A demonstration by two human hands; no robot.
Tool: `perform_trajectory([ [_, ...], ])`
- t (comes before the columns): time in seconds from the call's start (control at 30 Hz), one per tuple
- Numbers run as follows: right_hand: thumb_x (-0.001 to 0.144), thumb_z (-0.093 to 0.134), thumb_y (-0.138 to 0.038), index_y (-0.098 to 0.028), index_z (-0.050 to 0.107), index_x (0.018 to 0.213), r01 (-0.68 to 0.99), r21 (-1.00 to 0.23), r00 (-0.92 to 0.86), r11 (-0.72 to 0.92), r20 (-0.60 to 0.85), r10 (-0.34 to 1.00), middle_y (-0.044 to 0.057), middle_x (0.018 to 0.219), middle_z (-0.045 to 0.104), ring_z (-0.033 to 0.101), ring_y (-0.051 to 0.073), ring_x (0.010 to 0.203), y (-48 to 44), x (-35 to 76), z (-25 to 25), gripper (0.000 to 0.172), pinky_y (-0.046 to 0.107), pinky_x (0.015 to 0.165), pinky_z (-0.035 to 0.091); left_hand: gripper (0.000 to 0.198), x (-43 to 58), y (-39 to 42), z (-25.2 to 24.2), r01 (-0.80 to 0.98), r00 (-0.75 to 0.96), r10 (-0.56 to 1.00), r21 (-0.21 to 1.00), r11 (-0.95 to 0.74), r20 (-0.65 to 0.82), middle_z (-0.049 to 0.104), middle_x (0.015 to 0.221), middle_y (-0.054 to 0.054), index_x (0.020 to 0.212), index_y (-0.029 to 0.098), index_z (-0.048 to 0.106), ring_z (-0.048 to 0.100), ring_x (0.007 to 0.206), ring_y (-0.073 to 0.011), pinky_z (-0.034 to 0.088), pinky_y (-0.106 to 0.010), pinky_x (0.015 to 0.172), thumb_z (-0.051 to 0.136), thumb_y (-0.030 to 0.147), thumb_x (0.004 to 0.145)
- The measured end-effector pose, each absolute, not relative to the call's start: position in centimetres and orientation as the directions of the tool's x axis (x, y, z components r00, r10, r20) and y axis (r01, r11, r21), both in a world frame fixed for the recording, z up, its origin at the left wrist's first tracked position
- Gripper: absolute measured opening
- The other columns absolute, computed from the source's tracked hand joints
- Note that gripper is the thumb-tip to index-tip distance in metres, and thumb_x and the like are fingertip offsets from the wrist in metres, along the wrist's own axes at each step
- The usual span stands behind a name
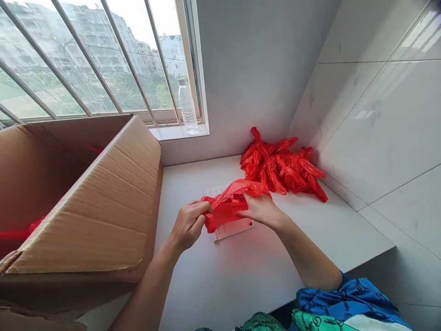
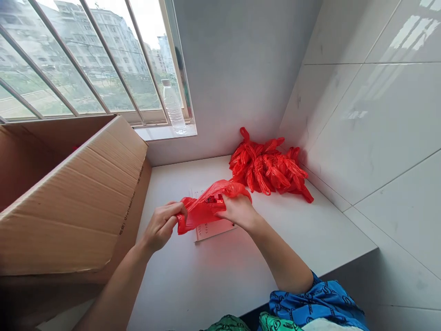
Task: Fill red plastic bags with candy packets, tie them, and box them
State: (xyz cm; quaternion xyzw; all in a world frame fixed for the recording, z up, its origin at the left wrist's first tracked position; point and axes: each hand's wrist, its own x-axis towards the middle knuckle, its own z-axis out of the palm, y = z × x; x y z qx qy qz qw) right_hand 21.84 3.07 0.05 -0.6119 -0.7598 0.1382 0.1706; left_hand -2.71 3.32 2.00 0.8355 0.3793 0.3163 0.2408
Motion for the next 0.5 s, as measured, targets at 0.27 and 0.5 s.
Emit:
perform_trajectory([
  [0.27, 0.067, 0.078, -0.029, -0.025, 0.054, 0.109, 0.861, -0.464, -0.269, 0.207, -0.07, 0.961, -0.002, 0.071, 0.061, 0.056, 0.017, 0.055, 2.5, 22.2, 1.8, 0.048, 0.026, 0.044, 0.032, 0.033, 0.9, 3.3, 1.8, 0.641, 0.66, 0.666, 0.2, -0.741, 0.347, 0.073, 0.107, -0.002, 0.111, 0.029, 0.068, 0.066, 0.095, -0.0201, 0.032, -0.042, 0.108, 0.037, 0.035, 0.101],
  [0.5, 0.08, 0.071, -0.043, -0.024, 0.059, 0.079, 0.919, -0.366, -0.12, 0.146, 0.092, 0.989, 0.001, 0.065, 0.061, 0.06, 0.02, 0.059, 4.7, 24.2, -0.6, 0.022, 0.028, 0.049, 0.035, 0.049, 1.9, 5.9, -2.5, 0.814, 0.517, 0.822, 0.162, -0.558, 0.237, 0.058, 0.045, 0.0, 0.065, 0.023, 0.061, 0.057, 0.05, -0.0171, 0.032, -0.048, 0.108, 0.031, 0.037, 0.101],
])
